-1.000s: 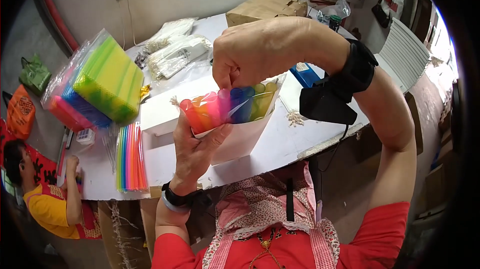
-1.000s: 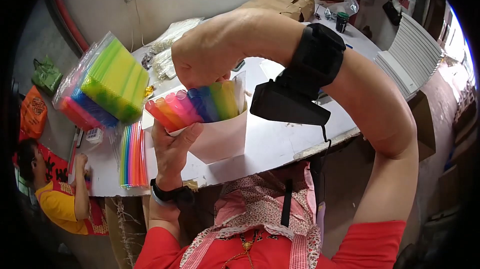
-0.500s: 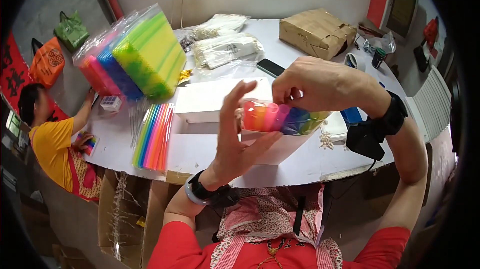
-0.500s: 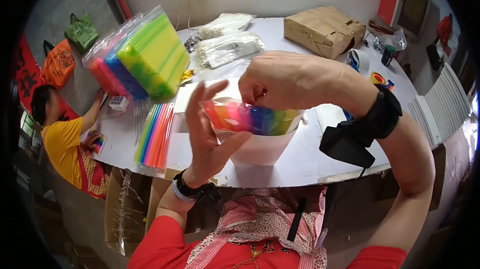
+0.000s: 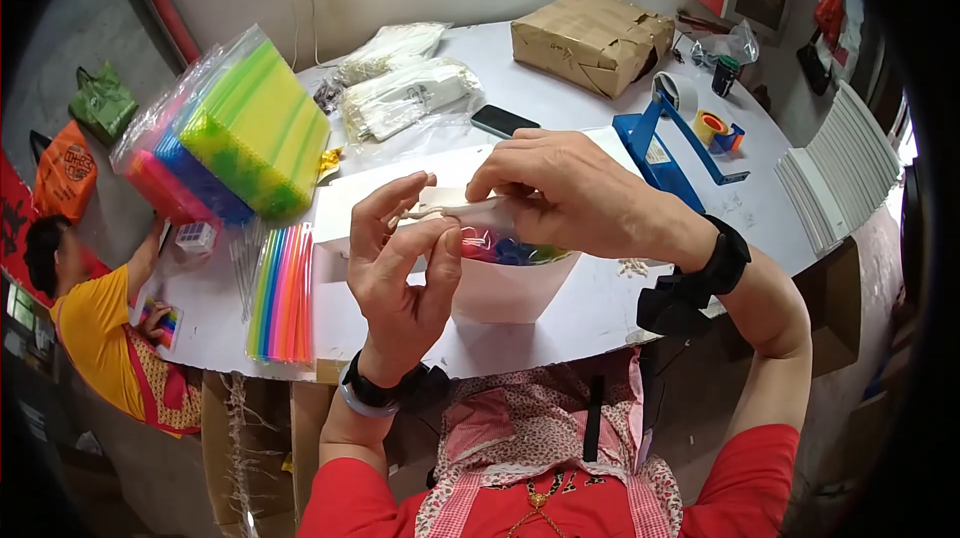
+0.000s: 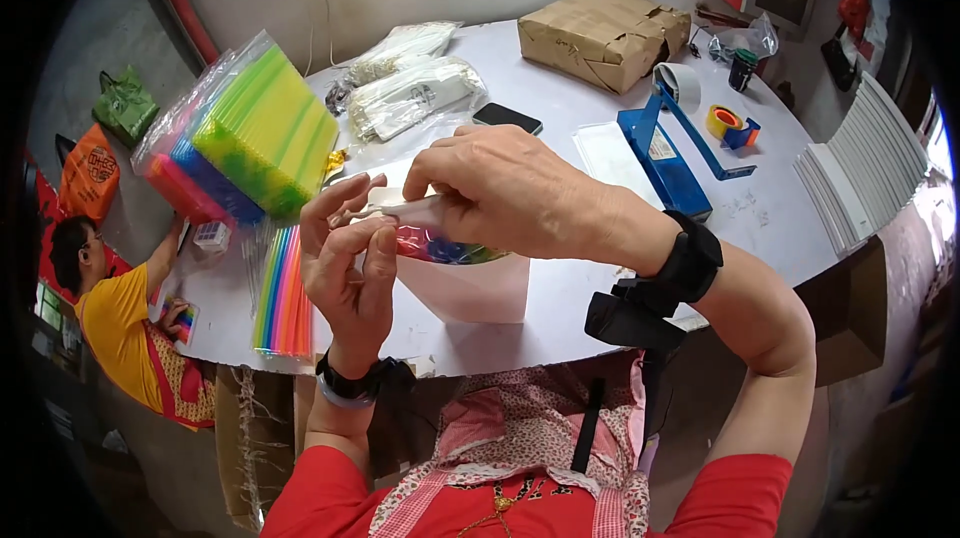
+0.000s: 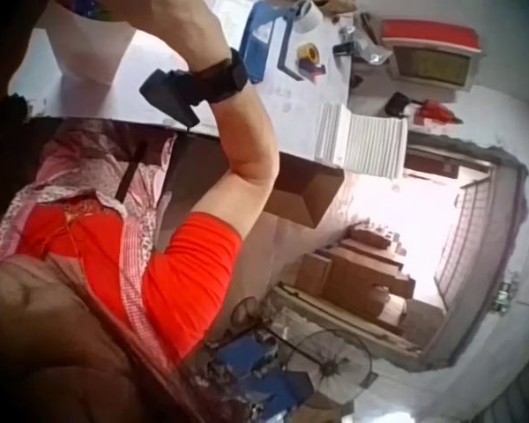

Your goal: The person folds a white paper box, inserts a bundle of colorful straws and a small white pouch into it, and then folds the top flap to close the box.

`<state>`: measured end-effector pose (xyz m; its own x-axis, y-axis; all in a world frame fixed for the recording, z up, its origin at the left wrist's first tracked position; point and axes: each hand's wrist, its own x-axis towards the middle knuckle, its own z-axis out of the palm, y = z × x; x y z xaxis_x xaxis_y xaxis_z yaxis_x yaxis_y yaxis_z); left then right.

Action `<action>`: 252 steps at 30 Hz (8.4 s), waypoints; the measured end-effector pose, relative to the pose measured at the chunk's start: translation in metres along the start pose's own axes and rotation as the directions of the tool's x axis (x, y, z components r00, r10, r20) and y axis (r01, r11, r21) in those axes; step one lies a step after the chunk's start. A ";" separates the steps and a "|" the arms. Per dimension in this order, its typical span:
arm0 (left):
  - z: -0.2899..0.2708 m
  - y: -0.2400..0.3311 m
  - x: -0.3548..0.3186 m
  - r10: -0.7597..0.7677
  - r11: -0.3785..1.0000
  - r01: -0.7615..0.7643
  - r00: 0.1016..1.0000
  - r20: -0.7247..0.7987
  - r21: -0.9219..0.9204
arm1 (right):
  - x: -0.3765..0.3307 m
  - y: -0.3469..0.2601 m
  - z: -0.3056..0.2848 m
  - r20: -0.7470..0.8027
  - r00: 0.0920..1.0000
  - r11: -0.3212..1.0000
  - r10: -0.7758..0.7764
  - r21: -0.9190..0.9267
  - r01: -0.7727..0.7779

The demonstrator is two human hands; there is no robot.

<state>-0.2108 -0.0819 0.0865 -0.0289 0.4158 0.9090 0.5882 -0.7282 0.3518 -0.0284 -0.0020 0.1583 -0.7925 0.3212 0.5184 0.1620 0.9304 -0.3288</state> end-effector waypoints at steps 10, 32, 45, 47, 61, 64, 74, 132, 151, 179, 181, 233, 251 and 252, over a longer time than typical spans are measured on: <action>-0.009 0.018 0.002 -0.002 0.975 -0.013 0.997 0.071 0.221 | -0.006 -0.005 0.011 -0.109 0.948 0.927 -0.300 -0.268 0.263; -0.031 -0.011 0.026 -0.101 0.989 0.071 0.966 0.239 0.132 | -0.022 -0.001 0.015 -0.182 0.937 0.890 -0.297 -0.409 0.202; -0.029 -0.033 0.030 -0.112 0.978 0.158 0.948 0.297 -0.137 | -0.032 0.011 0.015 -0.292 0.914 0.938 -0.282 -0.284 0.199; -0.024 -0.024 0.027 -0.284 0.890 0.344 0.931 0.228 -0.298 | -0.030 0.011 0.019 -0.329 0.920 0.966 -0.213 -0.210 0.149; -0.020 -0.008 0.041 0.044 0.974 -0.098 0.967 0.253 0.206 | -0.030 0.014 0.013 -0.251 0.958 0.988 -0.138 -0.100 0.116; -0.015 -0.018 0.038 0.036 0.993 -0.059 0.977 0.212 0.103 | -0.030 0.013 0.011 -0.271 0.948 0.969 -0.169 -0.221 0.110; -0.017 -0.023 0.040 0.221 0.947 -0.273 0.936 0.273 0.170 | -0.031 0.032 0.018 -0.234 0.855 0.836 -0.462 -0.438 0.331; -0.003 -0.009 0.045 0.280 0.865 -0.437 0.829 0.485 0.247 | -0.059 0.034 0.022 -0.429 0.892 0.976 0.141 0.212 -0.052; -0.011 -0.011 0.034 0.321 0.870 -0.438 0.852 0.415 0.226 | -0.037 -0.006 0.049 -0.395 0.907 0.934 -0.149 -0.357 -0.002; -0.024 -0.010 0.007 0.048 0.961 -0.082 0.990 0.134 0.265 | -0.029 -0.013 0.061 -0.383 0.905 0.870 -0.187 -0.493 -0.029; -0.017 -0.011 0.001 0.012 0.970 -0.037 0.994 0.104 0.241 | -0.023 -0.018 0.057 -0.365 0.910 0.845 -0.198 -0.534 -0.030; -0.004 -0.012 -0.030 0.193 0.916 -0.159 0.980 -0.055 0.368 | -0.052 0.018 0.056 -0.015 0.821 0.062 0.570 0.998 -0.025; -0.006 -0.015 -0.022 0.223 0.909 -0.203 0.975 -0.013 0.363 | -0.050 0.021 0.046 -0.338 0.941 0.906 0.025 0.405 0.121; -0.006 -0.016 -0.022 0.228 0.908 -0.210 0.974 -0.005 0.364 | -0.051 0.020 0.047 -0.350 0.937 0.921 0.010 0.368 0.127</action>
<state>-0.2248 -0.0827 0.0622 0.1015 0.2364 0.9663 0.8338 -0.5501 0.0470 -0.0128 -0.0082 0.0880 -0.5347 0.3724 0.7585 -0.1682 0.8328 -0.5275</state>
